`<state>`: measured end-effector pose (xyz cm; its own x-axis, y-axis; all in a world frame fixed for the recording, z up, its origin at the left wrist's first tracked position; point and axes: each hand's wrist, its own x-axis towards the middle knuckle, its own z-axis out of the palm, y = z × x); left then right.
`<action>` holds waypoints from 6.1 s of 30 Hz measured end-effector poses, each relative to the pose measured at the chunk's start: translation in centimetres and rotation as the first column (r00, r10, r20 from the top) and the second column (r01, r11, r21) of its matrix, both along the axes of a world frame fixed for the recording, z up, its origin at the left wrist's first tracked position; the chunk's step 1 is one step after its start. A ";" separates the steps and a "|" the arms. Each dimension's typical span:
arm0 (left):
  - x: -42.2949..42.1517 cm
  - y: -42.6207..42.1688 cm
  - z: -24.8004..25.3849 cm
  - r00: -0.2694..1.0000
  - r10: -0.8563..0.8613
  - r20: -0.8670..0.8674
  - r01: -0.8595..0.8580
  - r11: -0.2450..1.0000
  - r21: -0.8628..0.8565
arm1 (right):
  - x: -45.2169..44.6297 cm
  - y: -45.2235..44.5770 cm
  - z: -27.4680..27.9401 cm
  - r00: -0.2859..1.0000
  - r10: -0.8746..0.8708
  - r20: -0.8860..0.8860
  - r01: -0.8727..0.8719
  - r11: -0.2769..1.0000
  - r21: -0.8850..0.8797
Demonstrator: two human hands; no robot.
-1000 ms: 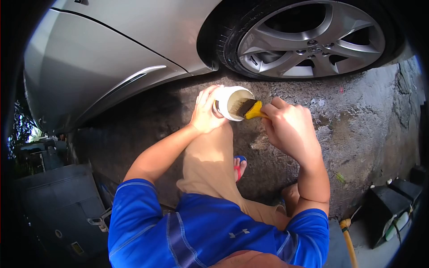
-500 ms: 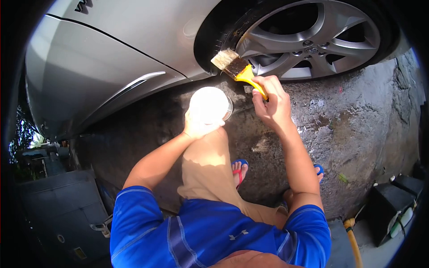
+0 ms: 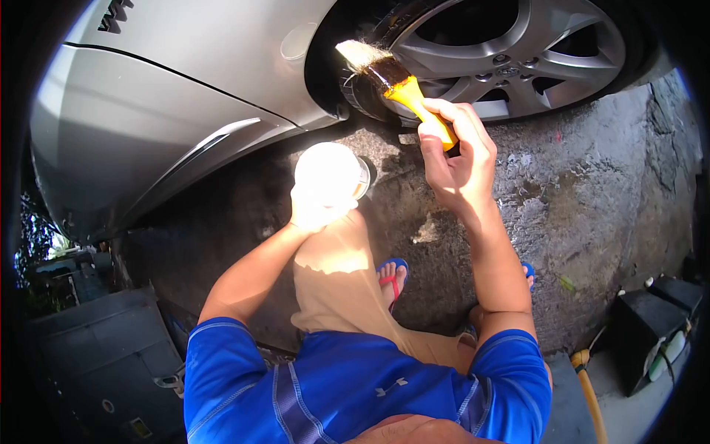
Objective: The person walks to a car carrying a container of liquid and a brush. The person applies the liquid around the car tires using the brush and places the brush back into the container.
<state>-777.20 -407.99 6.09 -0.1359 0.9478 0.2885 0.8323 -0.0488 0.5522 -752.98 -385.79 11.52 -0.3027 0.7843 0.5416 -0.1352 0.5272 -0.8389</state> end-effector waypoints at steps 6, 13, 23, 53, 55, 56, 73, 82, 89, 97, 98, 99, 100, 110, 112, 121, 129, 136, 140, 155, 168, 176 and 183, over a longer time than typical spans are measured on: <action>0.1 0.0 0.5 0.986 -0.043 -0.161 0.035 0.998 -0.056 | -2.3 -2.5 -10.8 0.985 0.057 0.160 -0.027 0.982 -0.184; 1.2 0.1 0.0 0.990 0.094 0.107 -0.094 0.996 -0.010 | -2.0 -2.7 -24.5 0.884 -0.047 0.465 0.219 0.921 -0.322; 0.6 0.8 0.1 1.000 -0.023 -0.010 0.023 1.000 -0.007 | -2.0 -2.7 -19.2 0.976 0.015 0.216 0.058 0.943 -0.327; 1.2 -0.9 -1.7 0.956 0.240 0.169 -0.196 0.951 -0.241 | 9.6 9.6 -33.9 0.713 -0.184 0.677 0.588 0.682 -0.435; 1.8 -0.7 -1.7 0.954 0.246 0.174 -0.199 0.948 -0.248 | 13.0 13.6 -33.4 0.655 -0.292 0.697 0.684 0.622 -0.382; 2.0 -0.7 -1.7 0.953 0.247 0.177 -0.199 0.947 -0.254 | 14.1 14.9 -32.2 0.590 -0.393 0.705 0.761 0.562 -0.323; 3.9 3.6 -1.9 0.952 0.209 0.225 -0.141 0.948 -0.285 | 4.2 2.8 -30.9 0.826 0.050 0.562 0.432 0.584 -0.687; 4.9 4.8 -1.9 0.947 0.207 0.247 -0.129 0.947 -0.296 | 20.5 21.0 -26.5 0.523 -0.618 0.587 0.846 0.462 -0.267; 6.0 5.7 -1.6 0.945 0.206 0.254 -0.126 0.946 -0.300 | 17.9 18.1 -26.6 0.535 -0.737 0.412 0.842 0.425 -0.333; 7.4 6.5 -1.3 0.926 0.245 0.289 -0.141 0.930 -0.338 | 14.3 11.9 -30.9 0.691 -0.308 0.654 0.703 0.495 -0.510; 7.7 6.6 -1.3 0.914 0.270 0.304 -0.154 0.922 -0.356 | 14.9 12.8 -30.8 0.676 -0.336 0.656 0.718 0.502 -0.482; 8.0 6.8 -1.3 0.897 0.296 0.329 -0.166 0.914 -0.371 | 15.6 13.7 -30.3 0.660 -0.365 0.657 0.732 0.508 -0.453; 8.3 6.9 -1.2 0.883 0.319 0.344 -0.178 0.906 -0.384 | 16.6 14.9 -29.2 0.637 -0.412 0.651 0.755 0.503 -0.420; 6.1 6.5 -2.5 0.993 0.069 0.098 -0.047 0.977 -0.207 | 23.4 22.0 -14.0 0.505 -0.862 0.047 0.862 0.507 0.028; 5.8 6.4 -2.6 0.995 0.092 0.030 -0.083 0.971 -0.224 | 22.9 21.3 -14.0 0.479 -0.877 0.050 0.876 0.481 0.034; 4.2 5.3 -2.3 0.981 -0.162 -0.108 0.138 0.970 -0.201 | 17.2 16.3 -27.8 0.582 -0.571 0.580 0.807 0.496 -0.321; 3.2 5.2 -3.5 0.997 -0.057 0.059 0.070 0.967 -0.244 | 19.4 19.0 -24.4 0.517 -0.650 0.557 0.847 0.484 -0.221; 5.5 6.9 -1.9 0.988 -0.145 -0.047 0.132 0.966 -0.223 | 20.9 22.7 -8.6 0.450 -0.893 0.030 0.876 0.447 0.181; 2.9 6.3 -3.8 0.999 -0.038 0.003 0.037 0.945 -0.324 | 22.2 18.6 0.2 0.584 -0.746 -0.319 0.812 0.533 0.238; 5.0 6.6 -2.8 0.998 -0.036 0.050 0.047 0.970 -0.237 | 20.6 24.3 -29.4 0.744 -0.343 0.573 0.666 0.315 -0.677; 5.1 7.1 -3.0 0.996 -0.084 0.020 0.086 0.966 -0.242 | 10.7 12.4 -38.0 0.953 -0.120 0.280 0.299 0.207 -0.931; 5.1 7.0 -1.6 0.955 -0.216 -0.205 0.182 0.968 -0.171 | 2.3 4.6 -35.9 0.999 0.035 0.005 0.001 0.115 -0.993; 2.9 3.5 -2.5 0.989 -0.094 0.110 0.114 0.975 -0.190 | -4.5 -0.7 -31.6 0.952 0.265 -0.154 -0.191 0.121 -0.974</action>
